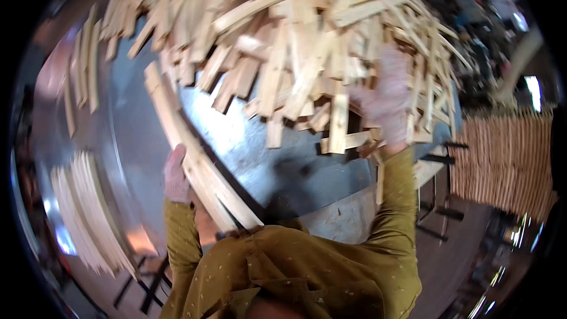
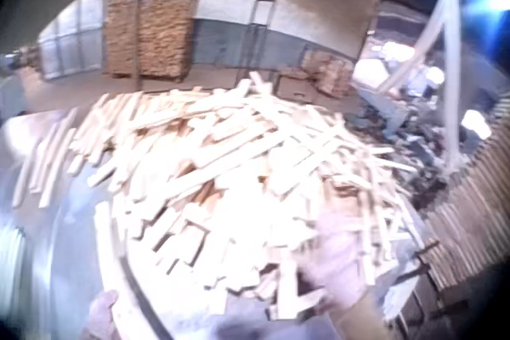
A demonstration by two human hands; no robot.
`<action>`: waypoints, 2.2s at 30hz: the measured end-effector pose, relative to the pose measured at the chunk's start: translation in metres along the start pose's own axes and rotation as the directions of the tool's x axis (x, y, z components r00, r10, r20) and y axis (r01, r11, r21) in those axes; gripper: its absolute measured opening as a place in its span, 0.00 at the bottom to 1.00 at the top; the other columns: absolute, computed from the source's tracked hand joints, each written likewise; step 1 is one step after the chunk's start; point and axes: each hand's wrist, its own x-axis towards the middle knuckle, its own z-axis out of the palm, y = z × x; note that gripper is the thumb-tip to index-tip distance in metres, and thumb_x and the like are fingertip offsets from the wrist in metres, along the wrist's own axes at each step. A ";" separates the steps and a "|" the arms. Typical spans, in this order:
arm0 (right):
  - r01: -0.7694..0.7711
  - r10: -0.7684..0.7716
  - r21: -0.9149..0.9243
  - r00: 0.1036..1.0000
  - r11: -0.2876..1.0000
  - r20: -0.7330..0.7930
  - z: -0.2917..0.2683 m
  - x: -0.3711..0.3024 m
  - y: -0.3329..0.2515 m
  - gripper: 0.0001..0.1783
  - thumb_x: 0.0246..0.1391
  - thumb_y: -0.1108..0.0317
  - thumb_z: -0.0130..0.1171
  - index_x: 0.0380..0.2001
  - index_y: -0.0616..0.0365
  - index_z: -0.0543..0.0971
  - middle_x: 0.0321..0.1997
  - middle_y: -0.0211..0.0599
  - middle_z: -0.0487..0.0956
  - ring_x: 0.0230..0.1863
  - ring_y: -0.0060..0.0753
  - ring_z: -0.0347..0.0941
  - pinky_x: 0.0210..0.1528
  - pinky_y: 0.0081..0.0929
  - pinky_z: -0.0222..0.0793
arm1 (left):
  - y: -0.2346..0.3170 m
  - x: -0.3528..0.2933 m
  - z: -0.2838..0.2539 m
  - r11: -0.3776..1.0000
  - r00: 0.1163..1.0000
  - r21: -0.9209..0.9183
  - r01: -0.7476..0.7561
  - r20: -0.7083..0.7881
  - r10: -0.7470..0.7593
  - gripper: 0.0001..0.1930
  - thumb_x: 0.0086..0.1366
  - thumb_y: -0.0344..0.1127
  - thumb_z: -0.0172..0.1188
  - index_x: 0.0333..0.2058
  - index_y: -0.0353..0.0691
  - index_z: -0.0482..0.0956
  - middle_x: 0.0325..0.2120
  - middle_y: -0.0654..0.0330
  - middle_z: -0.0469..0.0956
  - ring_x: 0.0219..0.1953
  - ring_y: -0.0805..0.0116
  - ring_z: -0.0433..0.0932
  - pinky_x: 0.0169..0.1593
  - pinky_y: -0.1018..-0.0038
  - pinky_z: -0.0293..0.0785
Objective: The person repeatedly picks up thin wooden slats from a large pile on a metal table, aligns them, and places them into a neat stack. The person wears gloves and handles the wood by hand throughout the process.
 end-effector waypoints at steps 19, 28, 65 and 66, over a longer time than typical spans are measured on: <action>0.448 -0.017 -0.560 0.791 0.696 0.612 0.130 0.028 -0.057 0.38 0.57 0.55 0.60 0.69 0.46 0.62 0.50 0.40 0.79 0.49 0.48 0.78 0.47 0.43 0.76 | -0.012 -0.106 -0.088 0.999 0.980 0.040 -0.037 -0.194 0.044 0.21 0.68 0.45 0.63 0.52 0.38 0.73 0.34 0.57 0.81 0.31 0.66 0.80 0.34 0.70 0.80; -0.713 0.339 0.222 0.553 0.665 0.761 0.265 -0.073 -0.307 0.21 0.66 0.53 0.55 0.51 0.58 0.74 0.37 0.42 0.80 0.31 0.30 0.79 0.30 0.26 0.80 | -0.012 -0.092 -0.135 0.999 0.920 0.019 -0.042 -0.389 0.046 0.20 0.67 0.48 0.65 0.49 0.39 0.80 0.37 0.67 0.81 0.36 0.77 0.77 0.41 0.80 0.75; -0.464 0.105 0.595 0.837 0.656 0.537 0.379 -0.169 -0.362 0.30 0.66 0.67 0.56 0.67 0.67 0.63 0.65 0.48 0.70 0.65 0.39 0.67 0.67 0.34 0.63 | 0.230 -0.270 -0.436 -0.138 0.534 0.714 0.686 -0.365 0.763 0.32 0.59 0.55 0.60 0.57 0.39 0.76 0.72 0.50 0.51 0.75 0.44 0.42 0.74 0.49 0.37; -0.501 0.162 0.584 0.829 0.638 0.535 0.380 -0.177 -0.341 0.31 0.66 0.66 0.56 0.67 0.67 0.63 0.65 0.48 0.70 0.65 0.38 0.67 0.67 0.33 0.63 | 0.245 -0.270 -0.445 -0.104 0.546 0.686 0.721 -0.469 0.694 0.31 0.59 0.54 0.61 0.54 0.37 0.77 0.73 0.46 0.48 0.75 0.43 0.39 0.74 0.49 0.38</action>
